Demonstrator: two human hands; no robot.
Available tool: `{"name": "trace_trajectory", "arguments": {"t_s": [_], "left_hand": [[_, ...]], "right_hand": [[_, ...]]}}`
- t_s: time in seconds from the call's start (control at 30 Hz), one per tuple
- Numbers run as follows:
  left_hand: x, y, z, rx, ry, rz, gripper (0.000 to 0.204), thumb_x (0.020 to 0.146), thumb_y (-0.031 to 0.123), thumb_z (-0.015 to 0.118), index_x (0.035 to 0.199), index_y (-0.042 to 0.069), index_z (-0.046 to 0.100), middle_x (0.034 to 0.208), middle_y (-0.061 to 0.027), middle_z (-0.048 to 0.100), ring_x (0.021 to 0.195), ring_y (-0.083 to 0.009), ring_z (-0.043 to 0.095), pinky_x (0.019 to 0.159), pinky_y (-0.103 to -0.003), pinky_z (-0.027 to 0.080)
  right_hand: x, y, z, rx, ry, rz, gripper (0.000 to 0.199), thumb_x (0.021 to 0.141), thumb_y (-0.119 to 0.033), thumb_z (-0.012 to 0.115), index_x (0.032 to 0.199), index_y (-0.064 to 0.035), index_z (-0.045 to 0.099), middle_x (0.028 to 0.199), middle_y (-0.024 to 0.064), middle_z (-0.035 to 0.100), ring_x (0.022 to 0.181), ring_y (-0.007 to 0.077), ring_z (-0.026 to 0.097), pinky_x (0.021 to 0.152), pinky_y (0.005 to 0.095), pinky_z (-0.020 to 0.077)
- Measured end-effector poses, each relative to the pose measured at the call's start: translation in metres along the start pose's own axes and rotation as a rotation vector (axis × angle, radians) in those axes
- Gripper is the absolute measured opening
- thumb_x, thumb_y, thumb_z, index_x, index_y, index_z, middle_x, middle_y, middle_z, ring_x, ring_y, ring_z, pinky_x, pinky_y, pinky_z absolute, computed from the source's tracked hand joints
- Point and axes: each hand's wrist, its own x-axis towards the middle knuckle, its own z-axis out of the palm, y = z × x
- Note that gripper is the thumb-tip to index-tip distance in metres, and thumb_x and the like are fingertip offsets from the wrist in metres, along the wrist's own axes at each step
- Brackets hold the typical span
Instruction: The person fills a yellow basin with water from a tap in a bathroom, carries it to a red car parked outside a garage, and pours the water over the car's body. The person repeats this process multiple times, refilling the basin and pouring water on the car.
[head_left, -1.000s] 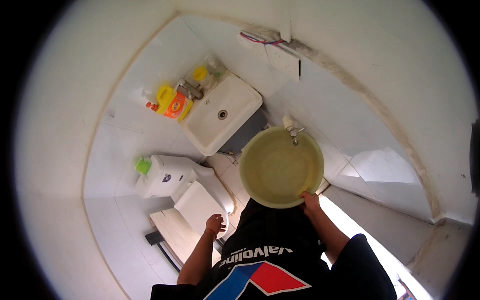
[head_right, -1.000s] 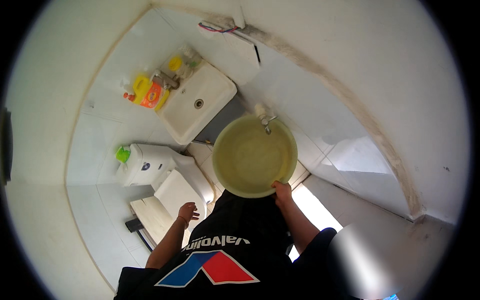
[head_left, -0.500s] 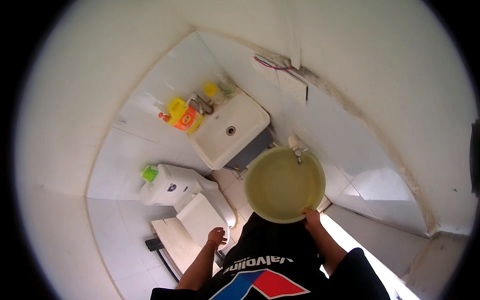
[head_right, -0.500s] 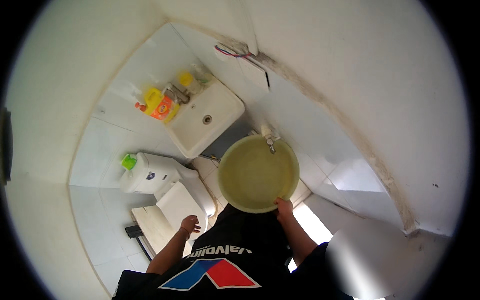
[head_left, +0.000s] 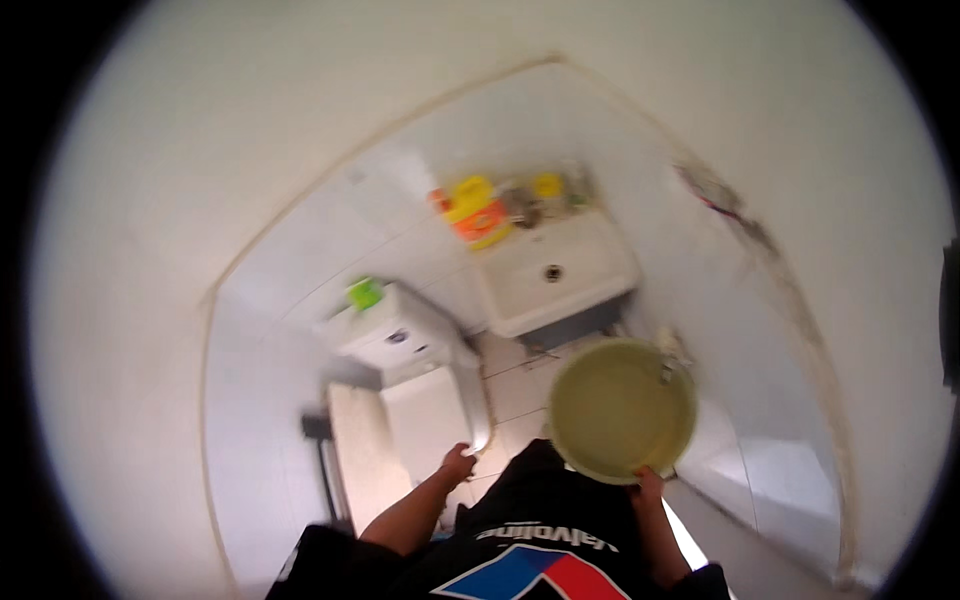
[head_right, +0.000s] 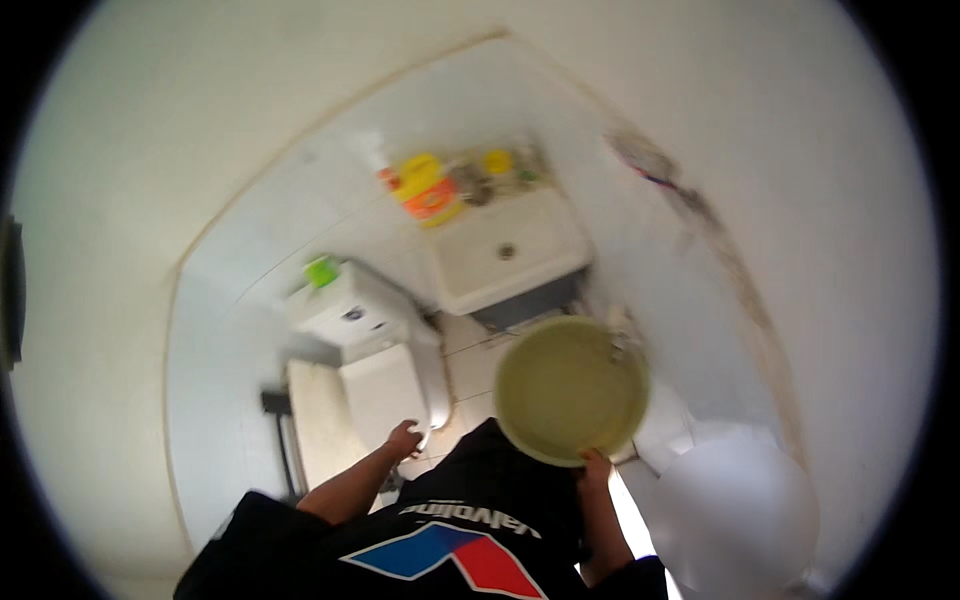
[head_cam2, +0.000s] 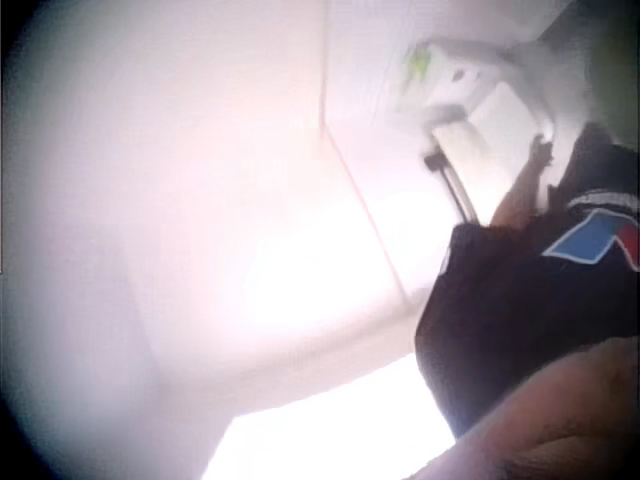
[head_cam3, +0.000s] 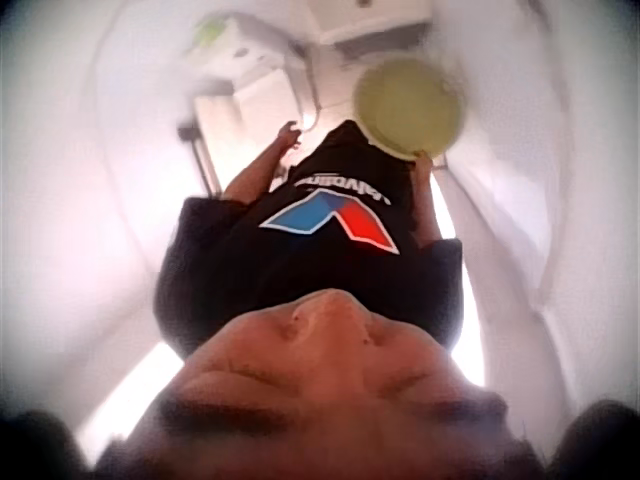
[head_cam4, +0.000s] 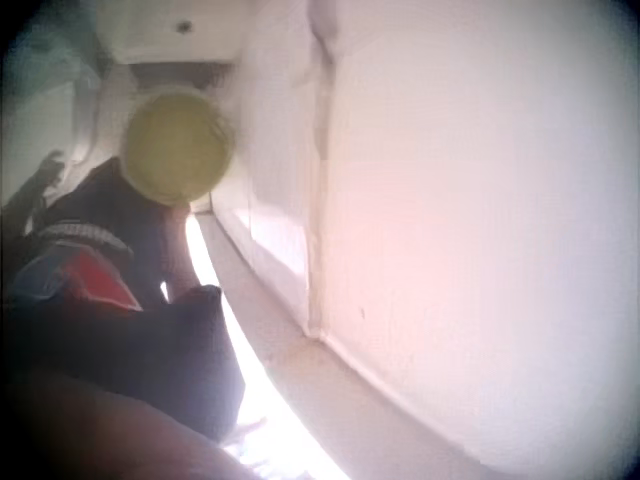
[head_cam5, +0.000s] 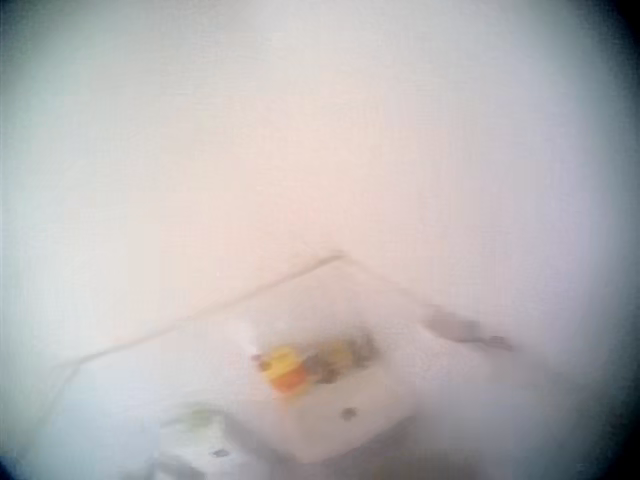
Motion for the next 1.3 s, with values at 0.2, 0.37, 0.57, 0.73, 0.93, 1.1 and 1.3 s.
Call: {"name": "trace_trajectory", "arguments": {"t_s": [0.2, 0.37, 0.57, 0.73, 0.93, 1.1, 1.3], "left_hand": [[-0.014, 0.026, 0.043, 0.101, 0.091, 0.079, 0.065, 0.084, 0.017, 0.059, 0.142, 0.012, 0.03, 0.096, -0.0208, 0.063, 0.069, -0.0302, 0.066, 0.055, -0.041, 0.056], [0.041, 0.023, 0.098, -0.133, -0.241, -0.049, 0.074, 0.083, 0.025, 0.065, 0.144, 0.022, 0.023, 0.095, -0.019, 0.062, 0.075, -0.0314, 0.065, 0.059, -0.05, 0.056], [-0.006, 0.147, 0.139, -0.079, -0.522, -0.04, 0.079, 0.082, 0.052, 0.066, 0.14, 0.009, 0.036, 0.127, -0.0179, 0.051, 0.112, -0.0329, 0.053, 0.085, -0.053, 0.049], [-0.017, 0.163, 0.151, -0.433, -0.854, -0.166, 0.071, 0.086, 0.048, 0.063, 0.14, 0.012, 0.036, 0.135, -0.0134, 0.046, 0.122, -0.0308, 0.046, 0.092, -0.055, 0.044], [-0.01, 0.156, 0.184, -0.386, -0.591, -0.064, 0.052, 0.084, 0.015, 0.064, 0.133, 0.008, 0.047, 0.118, -0.0138, 0.061, 0.099, -0.0299, 0.063, 0.082, -0.045, 0.052], [0.001, 0.116, 0.232, -0.378, -0.454, 0.03, 0.048, 0.079, 0.003, 0.056, 0.127, 0.006, 0.054, 0.113, -0.0137, 0.064, 0.096, -0.0277, 0.064, 0.079, -0.037, 0.051], [-0.009, 0.125, 0.223, -0.55, -0.427, -0.083, 0.045, 0.077, 0.003, 0.058, 0.121, -0.001, 0.056, 0.109, -0.0143, 0.066, 0.094, -0.027, 0.064, 0.081, -0.037, 0.051]], "right_hand": [[-0.009, 0.006, -0.074, -0.144, -0.177, -0.238, 0.05, 0.072, -0.001, 0.056, 0.122, -0.0016, 0.049, 0.113, 0.0138, 0.056, 0.106, 0.0326, 0.057, 0.089, 0.0498, 0.0514], [-0.008, -0.007, -0.109, -0.212, -0.118, -0.141, 0.044, 0.076, -0.003, 0.06, 0.119, -0.0048, 0.053, 0.115, 0.0128, 0.056, 0.109, 0.0301, 0.056, 0.091, 0.0473, 0.0503], [-0.049, -0.022, -0.042, 0.184, -0.008, 0.066, 0.052, 0.076, -0.001, 0.05, 0.128, -0.0017, 0.044, 0.126, 0.0167, 0.05, 0.119, 0.0323, 0.05, 0.103, 0.0481, 0.0411], [-0.063, 0.003, -0.041, 0.18, 0.002, 0.051, 0.059, 0.075, 0.001, 0.047, 0.133, -0.0024, 0.039, 0.132, 0.0182, 0.047, 0.124, 0.0357, 0.046, 0.108, 0.0507, 0.0371], [-0.078, 0.018, -0.024, 0.152, -0.011, -0.034, 0.063, 0.076, -0.001, 0.045, 0.138, -0.0057, 0.035, 0.135, 0.0165, 0.045, 0.127, 0.0352, 0.043, 0.109, 0.052, 0.0352], [-0.073, -0.003, -0.036, 0.113, 0.111, 0.108, 0.062, 0.079, -0.002, 0.044, 0.14, -0.0089, 0.035, 0.136, 0.0159, 0.045, 0.128, 0.0338, 0.043, 0.108, 0.0518, 0.0354], [-0.066, -0.009, -0.042, -0.096, 0.222, 0.102, 0.056, 0.091, -0.024, 0.053, 0.139, -0.0032, 0.033, 0.133, 0.0202, 0.045, 0.116, 0.0371, 0.052, 0.09, 0.0491, 0.0508]]}}
